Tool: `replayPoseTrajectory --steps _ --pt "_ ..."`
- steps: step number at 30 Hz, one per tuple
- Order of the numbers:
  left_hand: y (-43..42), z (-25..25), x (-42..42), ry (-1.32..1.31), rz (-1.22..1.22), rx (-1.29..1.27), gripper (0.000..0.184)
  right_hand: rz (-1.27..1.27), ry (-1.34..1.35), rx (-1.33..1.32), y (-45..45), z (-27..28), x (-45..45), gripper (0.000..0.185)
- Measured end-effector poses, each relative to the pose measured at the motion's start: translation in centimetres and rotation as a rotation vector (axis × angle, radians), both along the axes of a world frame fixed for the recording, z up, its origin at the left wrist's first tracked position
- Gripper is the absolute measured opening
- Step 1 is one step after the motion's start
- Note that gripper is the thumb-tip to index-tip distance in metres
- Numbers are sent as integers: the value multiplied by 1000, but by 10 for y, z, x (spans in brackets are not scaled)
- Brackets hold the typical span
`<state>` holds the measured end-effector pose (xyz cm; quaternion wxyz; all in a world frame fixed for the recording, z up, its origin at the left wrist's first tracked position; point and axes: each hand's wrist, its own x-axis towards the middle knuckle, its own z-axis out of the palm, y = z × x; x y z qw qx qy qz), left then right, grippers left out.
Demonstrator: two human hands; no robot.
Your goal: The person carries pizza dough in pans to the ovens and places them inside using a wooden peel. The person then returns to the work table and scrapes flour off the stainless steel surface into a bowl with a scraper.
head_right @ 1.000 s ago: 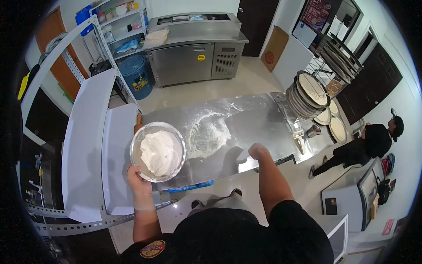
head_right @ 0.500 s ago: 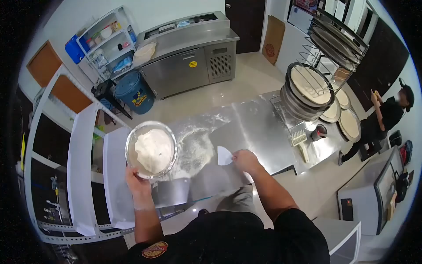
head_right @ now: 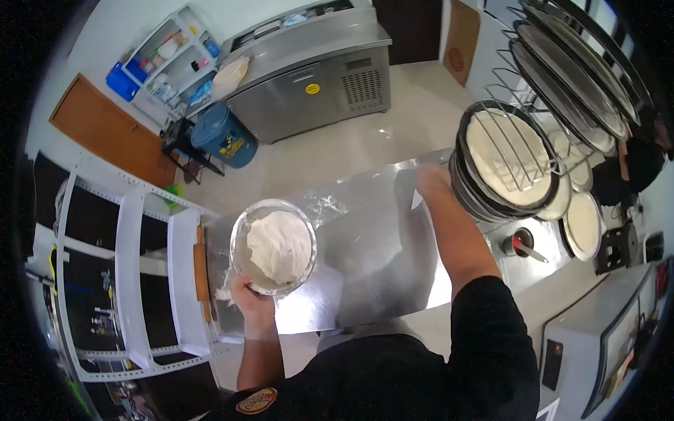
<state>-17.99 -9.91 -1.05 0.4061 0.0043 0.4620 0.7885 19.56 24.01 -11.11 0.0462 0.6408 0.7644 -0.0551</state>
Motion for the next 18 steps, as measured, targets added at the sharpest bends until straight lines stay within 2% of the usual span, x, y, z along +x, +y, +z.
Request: replayPoseTrajectory --steps 2,5,10,12,16,17,18 --pt "0 13 4 12 36 11 26 112 -29 77 20 -11 -19 25" --pt "-9 26 6 35 107 35 24 275 -16 -19 14 0 -89 26" --pt "-36 24 -15 110 200 32 23 350 266 -213 -60 0 -222 33" --pt "-48 15 -28 178 212 18 25 495 245 -234 -87 -22 -258 35" --pt "-62 27 -43 173 272 96 24 614 154 -188 -68 16 -231 35" --pt "-65 27 -47 159 288 106 24 643 76 -150 -41 12 -210 33" --pt "-71 27 -54 145 319 79 24 604 -7 -135 3 -28 -186 33"
